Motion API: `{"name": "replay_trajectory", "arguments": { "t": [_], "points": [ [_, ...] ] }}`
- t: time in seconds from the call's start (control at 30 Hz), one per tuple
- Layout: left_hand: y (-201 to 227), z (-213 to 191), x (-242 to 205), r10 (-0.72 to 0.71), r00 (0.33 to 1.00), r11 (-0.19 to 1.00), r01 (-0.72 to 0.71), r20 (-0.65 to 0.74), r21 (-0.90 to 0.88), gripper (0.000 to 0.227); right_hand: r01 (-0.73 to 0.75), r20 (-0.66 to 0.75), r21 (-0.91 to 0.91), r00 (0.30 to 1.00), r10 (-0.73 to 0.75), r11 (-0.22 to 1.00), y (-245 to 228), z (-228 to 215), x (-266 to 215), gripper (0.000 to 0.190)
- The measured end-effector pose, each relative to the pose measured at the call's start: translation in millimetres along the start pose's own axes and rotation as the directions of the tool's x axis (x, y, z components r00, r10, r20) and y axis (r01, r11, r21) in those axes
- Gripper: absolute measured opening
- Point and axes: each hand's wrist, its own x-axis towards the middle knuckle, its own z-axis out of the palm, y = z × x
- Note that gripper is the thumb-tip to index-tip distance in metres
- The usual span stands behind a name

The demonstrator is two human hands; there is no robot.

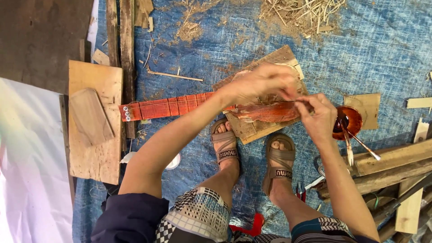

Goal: A person is finishing a handmade wooden stringed instrument by applying tape to the edges, painting the body with a reddish stain, and then assembling the neck and tuning components.

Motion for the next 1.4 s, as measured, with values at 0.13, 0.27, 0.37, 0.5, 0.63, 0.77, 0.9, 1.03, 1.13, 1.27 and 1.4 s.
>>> {"name": "replay_trajectory", "arguments": {
  "t": [0.13,0.27,0.37,0.5,0.63,0.77,0.9,1.03,1.13,1.27,1.4],
  "points": [
    [-11.1,19.1,14.5,0.083,0.993,0.995,-0.087,0.079,0.044,0.024,0.016,-0.040,0.040,0.999,-0.015,0.999,-2.0,-6.9,6.2,0.007],
    [5.6,25.1,11.5,0.179,0.982,0.982,-0.182,0.052,0.052,0.025,-0.038,-0.002,0.005,0.999,0.038,0.999,-17.4,-25.7,-5.4,0.009],
    [3.1,24.4,9.1,0.167,0.985,0.985,-0.169,0.044,0.039,0.027,-0.036,-0.027,0.007,0.999,0.036,0.999,-11.9,-25.4,-14.9,0.010],
    [-1.2,23.9,6.3,0.098,0.994,0.991,-0.102,0.047,0.087,0.029,-0.043,-0.060,-0.035,0.997,0.041,0.998,1.8,-15.2,-20.2,0.010],
    [-10.5,20.8,4.1,0.076,0.995,0.990,-0.083,0.065,0.110,0.029,-0.054,-0.068,-0.096,0.997,0.048,0.994,-8.0,-14.3,-16.7,0.009],
    [-15.4,7.0,1.2,0.061,0.996,0.993,-0.067,0.063,0.097,0.022,-0.055,-0.095,-0.118,0.995,0.043,0.991,-1.5,-8.5,-14.5,0.010],
    [-29.4,-17.1,-8.5,-0.038,0.998,0.989,0.031,0.044,0.143,0.021,-0.117,-0.065,-0.023,0.991,0.115,0.993,-8.4,-7.9,-7.0,0.010],
    [-4.7,-22.7,-32.3,-0.070,0.998,0.989,0.070,-0.008,0.126,0.020,-0.139,-0.049,-0.046,0.989,0.137,0.989,-6.8,-5.7,-7.5,0.009],
    [4.0,-26.4,-39.8,-0.050,0.998,0.994,0.054,-0.042,0.096,0.016,-0.097,-0.071,-0.031,0.993,0.095,0.995,-7.1,-4.2,-5.7,0.010],
    [13.8,-41.4,-55.7,-0.086,0.994,0.982,0.096,-0.067,0.164,0.016,-0.106,-0.077,0.062,0.991,0.110,0.992,-20.3,-9.8,-1.0,0.012],
    [20.5,-47.2,-67.7,-0.148,0.961,0.918,0.221,-0.233,0.330,0.012,-0.075,-0.092,0.126,0.992,0.087,0.989,-26.3,-5.5,3.3,0.013]
  ]
}}
